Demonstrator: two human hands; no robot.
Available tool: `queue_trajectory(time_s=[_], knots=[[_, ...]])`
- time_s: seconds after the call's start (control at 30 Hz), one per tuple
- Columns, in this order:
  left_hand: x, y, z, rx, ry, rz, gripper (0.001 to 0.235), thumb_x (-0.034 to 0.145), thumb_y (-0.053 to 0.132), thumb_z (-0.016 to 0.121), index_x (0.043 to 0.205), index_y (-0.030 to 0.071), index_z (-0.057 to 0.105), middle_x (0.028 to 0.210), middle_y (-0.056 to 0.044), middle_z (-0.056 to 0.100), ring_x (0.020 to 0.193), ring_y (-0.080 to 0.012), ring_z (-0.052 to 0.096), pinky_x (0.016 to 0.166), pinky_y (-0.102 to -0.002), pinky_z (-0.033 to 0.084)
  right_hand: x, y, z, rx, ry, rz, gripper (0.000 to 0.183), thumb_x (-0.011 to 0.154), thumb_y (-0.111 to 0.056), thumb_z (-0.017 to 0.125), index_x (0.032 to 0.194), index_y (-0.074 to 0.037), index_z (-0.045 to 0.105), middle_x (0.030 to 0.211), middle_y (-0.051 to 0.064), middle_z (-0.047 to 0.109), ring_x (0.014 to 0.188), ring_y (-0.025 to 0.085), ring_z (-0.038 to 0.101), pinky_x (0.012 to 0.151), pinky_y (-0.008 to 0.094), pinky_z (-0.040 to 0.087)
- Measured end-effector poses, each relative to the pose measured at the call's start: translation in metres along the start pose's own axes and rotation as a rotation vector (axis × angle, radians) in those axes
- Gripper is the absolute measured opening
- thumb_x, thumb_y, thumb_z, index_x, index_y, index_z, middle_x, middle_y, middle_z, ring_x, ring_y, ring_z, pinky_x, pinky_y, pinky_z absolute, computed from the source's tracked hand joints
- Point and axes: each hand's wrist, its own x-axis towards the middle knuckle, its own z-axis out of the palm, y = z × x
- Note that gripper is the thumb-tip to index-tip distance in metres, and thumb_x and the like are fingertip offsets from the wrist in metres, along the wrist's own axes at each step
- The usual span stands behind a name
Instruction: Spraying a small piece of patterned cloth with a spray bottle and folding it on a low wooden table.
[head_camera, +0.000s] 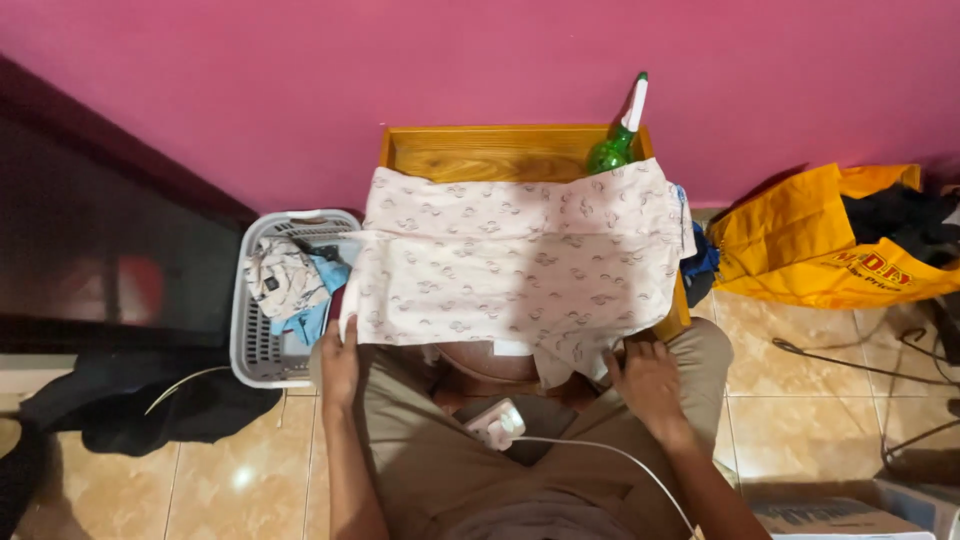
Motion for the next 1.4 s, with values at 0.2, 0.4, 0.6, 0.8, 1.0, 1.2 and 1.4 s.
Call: queue_trajectory(time_s=[0.2,0.4,0.6,0.8,1.0,1.2,1.4], knots=[[0.013,-0.045,0.004,-0.303,0.14,-0.005,0.023,0.106,0.036,0.066,0.097,0.017,0.058,0.081,0.0,0.055,0.074,-0.0137,0.054,0.073,-0.028,0.049,0.048,0.011,0.018,0.746,-0.42,0.301,0.11,0.083,-0.088,0.054,0.156,-0.008,0.034,0.137,0.03,0.061,0.124,0.048,0.061,0.103,0.059,0.044],[0.014,-0.055,0.009,-0.44,0.253,0.064,0.023,0.104,0.025,0.069,0.116,0.017,0.051,0.109,-0.008,0.062,0.1,-0.0189,0.052,0.094,-0.039,0.043,0.064,0.035,0.072,0.787,-0.395,0.177,0.073,0.094,-0.052,0.062,0.136,0.008,0.058,0.124,0.031,0.066,0.112,0.043,0.067,0.088,0.051,0.054],[-0.037,0.054,-0.022,-0.297,0.261,-0.08,0.041,0.097,0.021,0.06,0.134,0.022,0.041,0.139,-0.024,0.052,0.128,-0.0298,0.054,0.095,-0.042,0.042,0.007,0.013,-0.093,0.736,-0.443,0.064,0.024,0.102,-0.036,0.052,0.091,-0.015,0.056,0.077,0.0,0.048,0.066,0.013,0.046,0.062,0.033,0.029],[0.001,-0.003,-0.003,-0.477,0.307,0.149,0.034,0.099,0.006,0.056,0.132,0.011,0.061,0.143,-0.007,0.058,0.13,-0.0181,0.053,0.108,-0.029,0.042,-0.025,0.016,-0.125,1.263,-0.177,0.263,0.047,0.093,-0.043,0.051,0.124,-0.009,0.062,0.097,0.008,0.062,0.067,0.017,0.044,0.077,0.032,0.039],[-0.012,0.03,-0.007,-0.586,0.181,-0.015,0.05,0.095,0.003,0.048,0.144,0.006,0.054,0.153,-0.009,0.052,0.136,-0.0188,0.051,0.102,-0.027,0.045,-0.022,0.004,-0.06,1.265,-0.308,0.214,0.04,0.092,-0.039,0.065,0.096,-0.001,0.079,0.077,0.006,0.064,0.074,0.017,0.058,0.074,0.028,0.038],[-0.037,0.068,-0.032,-0.763,0.045,-0.114,0.063,0.094,-0.008,0.045,0.155,0.001,0.035,0.147,-0.021,0.051,0.131,-0.0293,0.054,0.113,-0.046,0.046,-0.018,-0.006,-0.053,1.572,-0.11,0.208,0.024,0.1,-0.023,0.062,0.095,-0.003,0.076,0.089,0.007,0.076,0.078,0.018,0.069,0.074,0.029,0.048],[-0.042,0.063,-0.03,-0.526,0.138,-0.015,0.027,0.098,-0.006,0.055,0.123,0.002,0.065,0.14,-0.016,0.057,0.132,-0.0277,0.057,0.101,-0.039,0.06,-0.028,0.007,-0.049,1.355,-0.018,0.118,0.037,0.101,-0.03,0.064,0.069,-0.02,0.048,0.059,-0.006,0.03,0.052,0.007,0.028,0.053,0.028,0.022]])
